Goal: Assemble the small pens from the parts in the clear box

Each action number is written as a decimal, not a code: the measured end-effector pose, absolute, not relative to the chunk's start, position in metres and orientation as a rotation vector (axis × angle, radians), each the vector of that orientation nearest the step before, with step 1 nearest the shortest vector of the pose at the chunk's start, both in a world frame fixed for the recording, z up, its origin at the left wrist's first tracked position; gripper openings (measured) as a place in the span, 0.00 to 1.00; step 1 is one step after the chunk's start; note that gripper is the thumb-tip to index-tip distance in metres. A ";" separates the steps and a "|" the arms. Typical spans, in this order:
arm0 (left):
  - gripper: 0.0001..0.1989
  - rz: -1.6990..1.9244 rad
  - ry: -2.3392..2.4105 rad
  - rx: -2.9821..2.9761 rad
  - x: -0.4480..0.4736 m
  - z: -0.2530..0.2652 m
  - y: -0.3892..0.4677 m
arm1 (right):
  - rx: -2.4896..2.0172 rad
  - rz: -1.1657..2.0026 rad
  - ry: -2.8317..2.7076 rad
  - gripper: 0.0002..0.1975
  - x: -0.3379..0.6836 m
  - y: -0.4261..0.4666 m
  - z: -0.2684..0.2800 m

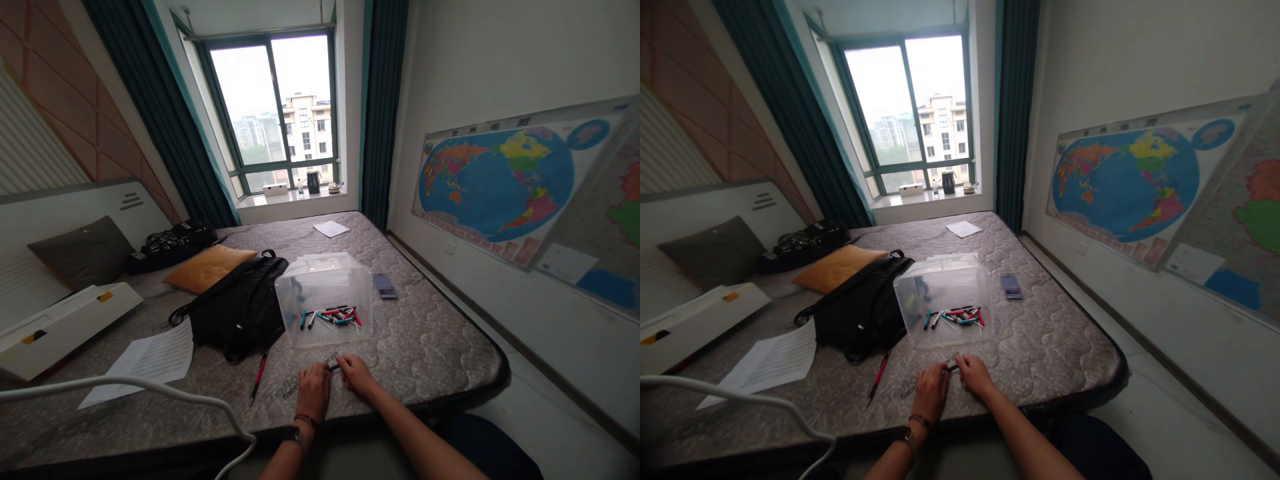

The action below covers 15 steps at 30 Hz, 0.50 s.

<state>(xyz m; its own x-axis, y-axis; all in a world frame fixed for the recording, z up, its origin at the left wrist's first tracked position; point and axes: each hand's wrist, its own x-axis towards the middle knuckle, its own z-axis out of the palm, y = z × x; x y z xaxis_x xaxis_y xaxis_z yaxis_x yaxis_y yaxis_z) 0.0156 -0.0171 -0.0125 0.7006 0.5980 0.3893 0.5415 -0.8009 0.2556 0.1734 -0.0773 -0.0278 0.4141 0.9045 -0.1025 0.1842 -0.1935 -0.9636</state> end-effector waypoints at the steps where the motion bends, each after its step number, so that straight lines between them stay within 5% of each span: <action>1: 0.10 0.704 0.942 2.780 0.016 -0.012 -0.017 | -1.650 0.887 -0.964 0.23 0.173 -0.077 -0.028; 15: 0.12 0.632 0.978 2.759 0.017 -0.009 -0.019 | -1.537 0.984 -0.802 0.16 0.174 -0.077 -0.026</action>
<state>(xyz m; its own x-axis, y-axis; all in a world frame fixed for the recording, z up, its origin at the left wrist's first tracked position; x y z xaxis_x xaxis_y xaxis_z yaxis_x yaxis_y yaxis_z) 0.0168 -0.0194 -0.0091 0.6993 0.6293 0.3391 0.5675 -0.7772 0.2719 0.1738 -0.0771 -0.0259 0.4283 0.8875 -0.1702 -0.0129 -0.1824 -0.9831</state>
